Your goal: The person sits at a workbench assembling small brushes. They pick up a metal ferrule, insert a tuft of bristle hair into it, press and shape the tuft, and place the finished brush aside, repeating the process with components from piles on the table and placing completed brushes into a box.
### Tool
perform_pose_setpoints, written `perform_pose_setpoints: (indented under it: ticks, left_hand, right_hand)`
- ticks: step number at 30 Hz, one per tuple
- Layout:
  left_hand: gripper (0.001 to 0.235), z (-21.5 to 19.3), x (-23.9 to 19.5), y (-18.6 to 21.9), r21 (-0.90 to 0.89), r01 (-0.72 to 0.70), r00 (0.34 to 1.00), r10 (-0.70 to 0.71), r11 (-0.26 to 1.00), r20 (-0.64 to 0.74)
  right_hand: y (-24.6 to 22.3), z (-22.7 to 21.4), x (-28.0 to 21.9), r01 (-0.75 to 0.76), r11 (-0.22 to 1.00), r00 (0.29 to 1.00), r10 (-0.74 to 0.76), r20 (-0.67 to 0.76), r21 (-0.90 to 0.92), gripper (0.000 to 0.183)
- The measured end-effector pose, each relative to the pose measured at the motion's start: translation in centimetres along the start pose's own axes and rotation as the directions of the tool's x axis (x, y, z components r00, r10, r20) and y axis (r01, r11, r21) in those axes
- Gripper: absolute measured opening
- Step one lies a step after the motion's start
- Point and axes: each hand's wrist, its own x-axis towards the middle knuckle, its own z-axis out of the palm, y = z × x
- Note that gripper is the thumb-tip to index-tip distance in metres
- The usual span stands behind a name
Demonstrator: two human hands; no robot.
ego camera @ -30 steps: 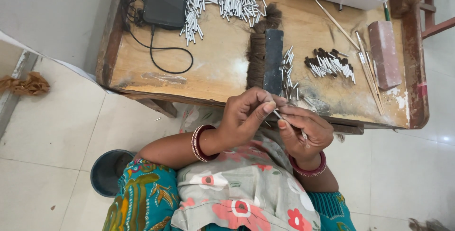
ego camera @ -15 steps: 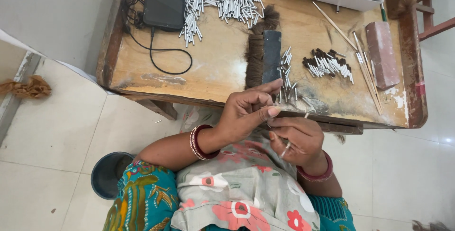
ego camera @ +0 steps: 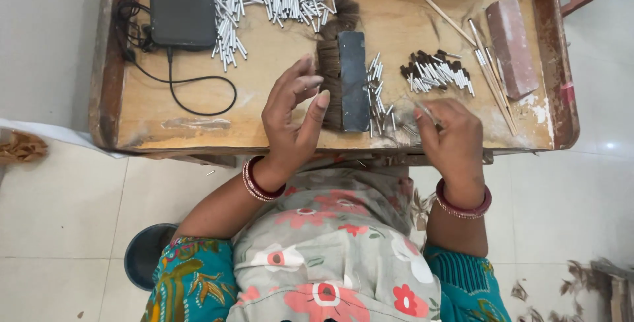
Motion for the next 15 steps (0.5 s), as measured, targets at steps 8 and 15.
perform_pose_setpoints:
  ticks: [8,15]
  left_hand:
    - [0.020,0.2,-0.8,0.5,0.089,-0.077,0.997,0.078,0.993,-0.004]
    - [0.020,1.3,-1.9,1.5,0.260,-0.376,0.875,0.248,0.890,0.417]
  right_hand:
    - [-1.8,0.4,-2.5,-0.118,0.983,0.982,0.137,0.132,-0.143,0.013]
    - [-4.5,-0.2,-2.7,0.048,0.879,0.996,-0.006,-0.089,0.475,0.019]
